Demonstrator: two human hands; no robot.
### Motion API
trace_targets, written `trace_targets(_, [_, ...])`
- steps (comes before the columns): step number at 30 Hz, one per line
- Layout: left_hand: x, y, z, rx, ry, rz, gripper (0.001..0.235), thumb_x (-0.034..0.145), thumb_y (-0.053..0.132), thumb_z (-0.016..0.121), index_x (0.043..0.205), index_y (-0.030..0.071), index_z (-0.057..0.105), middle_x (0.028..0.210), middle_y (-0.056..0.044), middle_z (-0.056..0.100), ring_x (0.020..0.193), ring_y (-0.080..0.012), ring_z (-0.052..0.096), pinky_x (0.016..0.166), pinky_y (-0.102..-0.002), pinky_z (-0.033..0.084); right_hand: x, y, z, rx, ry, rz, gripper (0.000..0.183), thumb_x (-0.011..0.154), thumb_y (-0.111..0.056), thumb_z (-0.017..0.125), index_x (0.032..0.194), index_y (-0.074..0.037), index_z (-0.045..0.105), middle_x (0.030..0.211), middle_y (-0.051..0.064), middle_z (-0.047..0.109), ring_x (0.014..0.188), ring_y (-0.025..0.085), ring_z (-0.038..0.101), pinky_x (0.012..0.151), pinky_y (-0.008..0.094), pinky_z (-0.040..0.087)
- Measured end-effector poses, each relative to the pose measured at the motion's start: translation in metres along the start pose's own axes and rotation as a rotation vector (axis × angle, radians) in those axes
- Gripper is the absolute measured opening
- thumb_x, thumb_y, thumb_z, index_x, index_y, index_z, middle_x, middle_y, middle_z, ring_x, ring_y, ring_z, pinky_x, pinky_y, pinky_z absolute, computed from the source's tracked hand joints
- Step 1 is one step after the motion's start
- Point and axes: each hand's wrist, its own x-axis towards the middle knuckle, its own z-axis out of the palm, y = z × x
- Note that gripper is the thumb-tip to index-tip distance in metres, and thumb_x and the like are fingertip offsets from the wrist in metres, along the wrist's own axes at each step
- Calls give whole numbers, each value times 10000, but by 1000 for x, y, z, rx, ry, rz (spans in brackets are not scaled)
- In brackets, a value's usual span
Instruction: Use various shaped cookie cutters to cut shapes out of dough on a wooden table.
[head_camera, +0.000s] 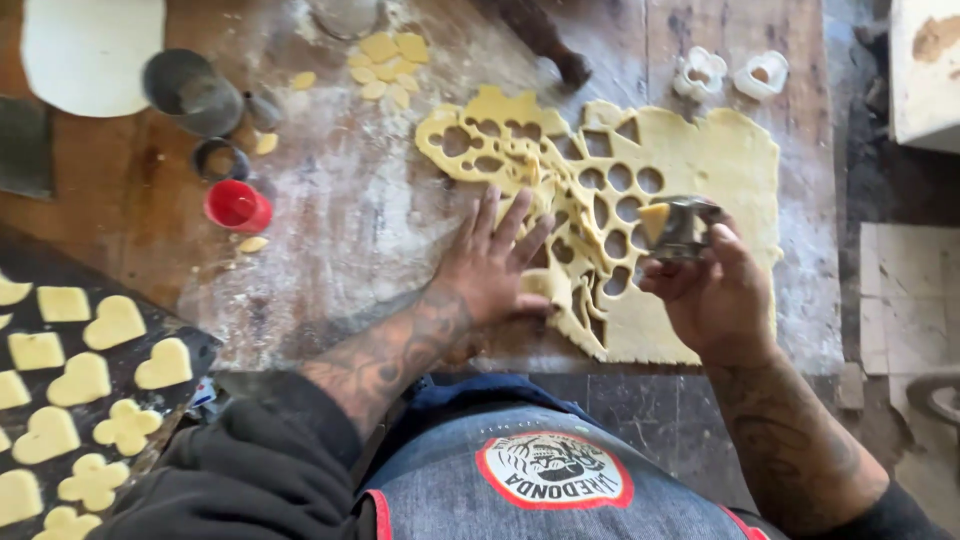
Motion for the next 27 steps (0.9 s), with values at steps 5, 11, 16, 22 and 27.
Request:
trace_targets(5, [-8,15,-10,-33,42,-65,997,773,733,680,1531,145,409,1622,-229,272,1486,-511,269,1179,-625,265,13,17,32,-58,-103,84,439,1090,-272,486,1493,-100,473,1214,139,656,903,312,692,789,485,606])
trace_targets(11, [-98,6,-45,-94,136,-62,629,843,444,772,1340,89,625,1510,-175,502,1455,-380,429,1203,-558,358,52,84,104,-442,-196,34,519,1005,-106,490,1514,-85,394,1294,138,606,971,276,669,803,463,615])
trace_targets(16, [-141,-11,-63,-245,165,-65,451,837,343,785,1178,63,691,1386,-149,616,1373,-350,543,1163,-500,430,67,134,133,-928,-606,-472,584,988,-1,649,1495,-15,361,1359,211,514,1189,346,600,988,442,559])
trace_targets(22, [-146,-12,-65,-223,291,-31,252,882,279,770,1026,83,705,1215,-105,661,1252,-325,619,1078,-472,469,69,94,133,-1282,-420,-210,523,985,-40,673,1443,-25,419,1312,152,615,1152,227,668,971,359,570])
trace_targets(27, [-134,-15,-71,-148,342,-263,213,856,269,771,965,107,686,1164,-105,645,1230,-314,588,1040,-498,440,75,55,70,-954,-368,-296,545,971,51,603,1453,-17,358,1307,167,615,1103,211,667,909,335,577])
